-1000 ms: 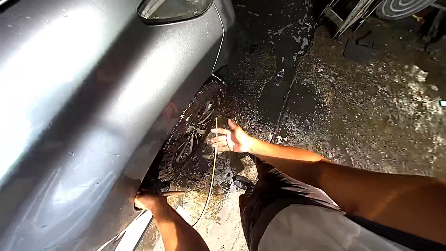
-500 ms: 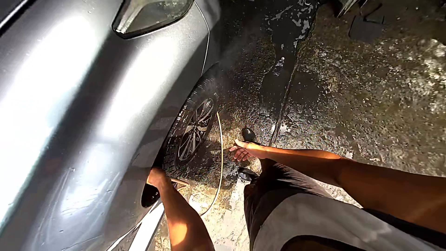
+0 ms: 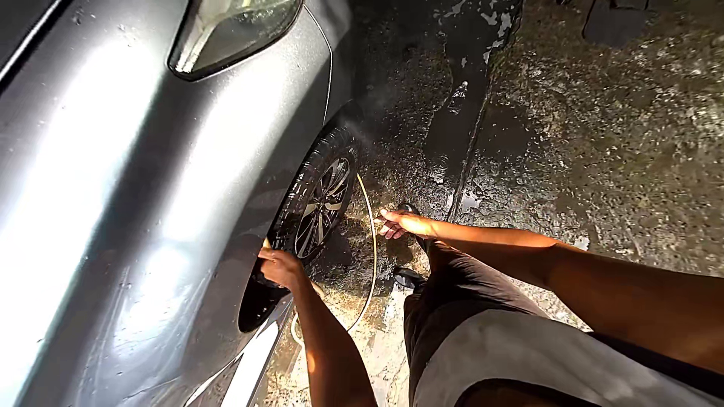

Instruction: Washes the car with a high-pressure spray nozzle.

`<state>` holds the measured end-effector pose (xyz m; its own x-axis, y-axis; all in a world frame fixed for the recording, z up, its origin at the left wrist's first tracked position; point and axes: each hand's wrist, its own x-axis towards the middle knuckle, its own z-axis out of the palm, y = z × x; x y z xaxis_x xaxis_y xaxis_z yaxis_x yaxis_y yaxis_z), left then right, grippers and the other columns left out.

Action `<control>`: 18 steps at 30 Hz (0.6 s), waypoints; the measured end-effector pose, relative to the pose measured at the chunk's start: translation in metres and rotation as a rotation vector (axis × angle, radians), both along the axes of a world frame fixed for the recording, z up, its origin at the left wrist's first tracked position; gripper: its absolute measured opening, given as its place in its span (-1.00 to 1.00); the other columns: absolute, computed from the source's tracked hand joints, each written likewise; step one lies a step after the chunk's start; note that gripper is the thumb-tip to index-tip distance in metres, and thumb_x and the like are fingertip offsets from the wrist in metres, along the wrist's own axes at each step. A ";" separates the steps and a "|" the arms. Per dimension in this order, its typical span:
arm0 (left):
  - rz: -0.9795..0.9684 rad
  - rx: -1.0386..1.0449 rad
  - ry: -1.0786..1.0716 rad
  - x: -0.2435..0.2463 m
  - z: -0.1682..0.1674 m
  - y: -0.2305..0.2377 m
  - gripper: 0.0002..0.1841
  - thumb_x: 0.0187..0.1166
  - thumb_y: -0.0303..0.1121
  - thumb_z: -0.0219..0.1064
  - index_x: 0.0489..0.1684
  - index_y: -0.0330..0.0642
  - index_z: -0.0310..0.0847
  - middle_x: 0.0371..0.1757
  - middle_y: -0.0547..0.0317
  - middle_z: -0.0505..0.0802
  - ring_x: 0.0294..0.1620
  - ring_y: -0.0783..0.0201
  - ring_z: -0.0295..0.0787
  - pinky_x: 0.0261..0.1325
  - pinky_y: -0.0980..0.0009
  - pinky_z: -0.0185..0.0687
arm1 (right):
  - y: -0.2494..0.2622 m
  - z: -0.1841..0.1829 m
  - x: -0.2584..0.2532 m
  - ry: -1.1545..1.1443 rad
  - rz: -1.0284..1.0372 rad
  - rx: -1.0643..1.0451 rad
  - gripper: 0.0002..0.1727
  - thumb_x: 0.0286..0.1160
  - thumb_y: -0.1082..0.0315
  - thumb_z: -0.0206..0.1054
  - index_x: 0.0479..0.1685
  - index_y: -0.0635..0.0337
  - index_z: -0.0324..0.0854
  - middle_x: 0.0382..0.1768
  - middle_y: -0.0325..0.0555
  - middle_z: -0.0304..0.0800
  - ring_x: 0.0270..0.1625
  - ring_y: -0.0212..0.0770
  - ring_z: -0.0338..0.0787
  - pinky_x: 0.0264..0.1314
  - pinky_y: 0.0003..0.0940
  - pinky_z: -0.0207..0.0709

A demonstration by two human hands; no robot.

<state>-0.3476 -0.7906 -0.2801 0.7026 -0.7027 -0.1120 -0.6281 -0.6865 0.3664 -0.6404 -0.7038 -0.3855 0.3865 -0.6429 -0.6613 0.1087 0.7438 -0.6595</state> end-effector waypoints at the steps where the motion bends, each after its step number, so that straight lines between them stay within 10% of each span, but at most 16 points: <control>1: -0.024 0.029 0.038 -0.010 0.005 0.004 -0.18 0.90 0.06 -0.39 0.03 -0.54 0.72 0.03 -0.42 0.85 0.21 -0.27 0.79 0.30 -0.20 0.57 | -0.007 0.007 0.005 -0.008 -0.014 -0.015 -0.22 0.84 -0.28 -0.26 0.60 0.14 0.47 0.07 -0.01 0.85 0.05 -0.20 0.84 0.17 -0.23 0.67; 6: -0.219 0.092 0.070 -0.051 0.013 0.026 -0.18 0.88 0.17 -0.31 -0.24 -0.39 0.74 -0.34 -0.21 0.81 -0.20 -0.12 0.80 -0.05 -0.14 0.62 | -0.052 0.068 0.035 0.003 -0.078 -0.188 -0.33 0.91 -0.13 -0.27 0.68 0.10 0.39 0.14 0.06 0.81 0.07 -0.17 0.80 0.19 -0.23 0.62; 10: -0.287 0.062 0.003 -0.084 0.014 0.052 -0.28 0.89 0.10 -0.18 -0.19 -0.38 0.75 -0.32 -0.23 0.84 -0.16 -0.16 0.85 -0.03 -0.16 0.67 | -0.084 0.091 0.058 -0.041 -0.258 -0.288 -0.35 0.91 -0.07 -0.17 0.94 -0.21 -0.10 0.45 0.15 0.62 0.17 0.02 0.81 0.16 -0.04 0.70; 15: -0.491 0.100 0.064 -0.119 0.004 0.089 -0.36 0.90 0.04 -0.17 0.10 -0.32 0.75 -0.22 -0.21 0.88 -0.12 -0.16 0.87 0.01 -0.19 0.72 | -0.094 0.103 0.063 0.030 -0.369 -0.165 -0.26 0.90 0.05 -0.04 0.96 -0.06 -0.24 0.54 0.24 0.49 0.14 0.05 0.81 0.15 0.00 0.74; 18: -0.530 0.197 0.129 -0.140 -0.005 0.106 -0.41 0.88 0.04 -0.09 0.06 -0.33 0.72 -0.24 -0.20 0.87 -0.13 -0.14 0.88 0.00 -0.15 0.73 | -0.086 0.092 0.053 0.067 -0.410 -0.068 -0.31 0.93 0.16 -0.09 0.96 -0.19 -0.29 0.21 0.15 0.71 -0.29 -0.08 0.83 -0.22 -0.16 0.77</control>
